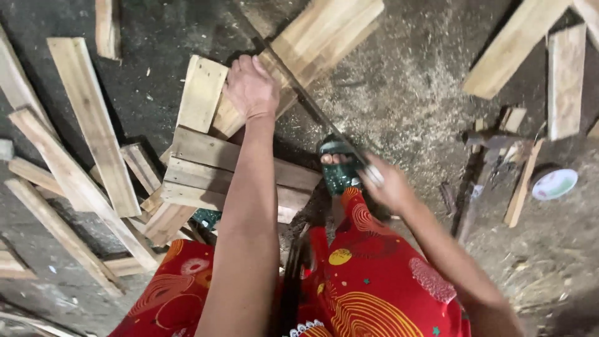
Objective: A person uses a hand saw to cut a wooden plank in a workshop environment.
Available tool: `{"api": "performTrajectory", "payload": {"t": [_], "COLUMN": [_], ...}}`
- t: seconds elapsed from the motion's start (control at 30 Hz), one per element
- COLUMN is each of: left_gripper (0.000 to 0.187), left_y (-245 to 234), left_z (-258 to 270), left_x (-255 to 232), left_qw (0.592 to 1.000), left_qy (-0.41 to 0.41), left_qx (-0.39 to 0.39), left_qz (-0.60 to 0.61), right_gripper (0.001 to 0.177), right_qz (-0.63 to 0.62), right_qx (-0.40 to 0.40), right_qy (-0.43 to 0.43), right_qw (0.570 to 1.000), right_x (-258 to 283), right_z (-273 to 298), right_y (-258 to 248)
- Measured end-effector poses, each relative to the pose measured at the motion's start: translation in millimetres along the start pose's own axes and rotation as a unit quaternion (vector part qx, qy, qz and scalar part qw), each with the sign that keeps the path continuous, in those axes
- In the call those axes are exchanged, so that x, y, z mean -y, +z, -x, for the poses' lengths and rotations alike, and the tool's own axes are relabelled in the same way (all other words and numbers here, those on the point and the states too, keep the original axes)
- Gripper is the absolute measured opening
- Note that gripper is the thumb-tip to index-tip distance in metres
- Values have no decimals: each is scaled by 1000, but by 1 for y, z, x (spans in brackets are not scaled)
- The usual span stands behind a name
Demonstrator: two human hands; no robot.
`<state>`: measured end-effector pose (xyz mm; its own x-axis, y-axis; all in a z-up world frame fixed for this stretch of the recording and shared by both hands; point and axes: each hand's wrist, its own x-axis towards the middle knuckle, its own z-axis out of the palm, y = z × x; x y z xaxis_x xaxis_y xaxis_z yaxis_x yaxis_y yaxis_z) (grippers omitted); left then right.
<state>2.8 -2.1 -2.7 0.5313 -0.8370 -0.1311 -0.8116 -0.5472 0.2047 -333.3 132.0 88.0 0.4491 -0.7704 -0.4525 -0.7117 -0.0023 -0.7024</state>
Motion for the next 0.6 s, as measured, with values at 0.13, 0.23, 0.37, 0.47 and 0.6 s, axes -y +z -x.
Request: {"api": "performTrajectory", "payload": {"t": [0.13, 0.23, 0.37, 0.47, 0.6], "left_gripper": [44, 37, 35, 50, 44], "left_y": [0, 10, 25, -9, -1], "left_z": [3, 2, 3, 2, 4], "left_x": [1, 1, 11, -4, -3], "left_qw": [999, 994, 990, 1000, 1000], "left_qy": [11, 30, 32, 2, -6], "left_qx": [-41, -99, -139, -14, -17], "left_qz": [7, 16, -1, 22, 5], "right_gripper": [51, 53, 59, 43, 56], "right_qz": [-40, -34, -18, -71, -43], "right_qx": [67, 8, -33, 34, 112], "right_qy": [47, 61, 65, -16, 104], "right_qw": [996, 998, 997, 997, 987], "right_x": [67, 15, -45, 42, 66], "right_z": [-72, -1, 65, -53, -59], "right_y": [-20, -1, 20, -18, -31]}}
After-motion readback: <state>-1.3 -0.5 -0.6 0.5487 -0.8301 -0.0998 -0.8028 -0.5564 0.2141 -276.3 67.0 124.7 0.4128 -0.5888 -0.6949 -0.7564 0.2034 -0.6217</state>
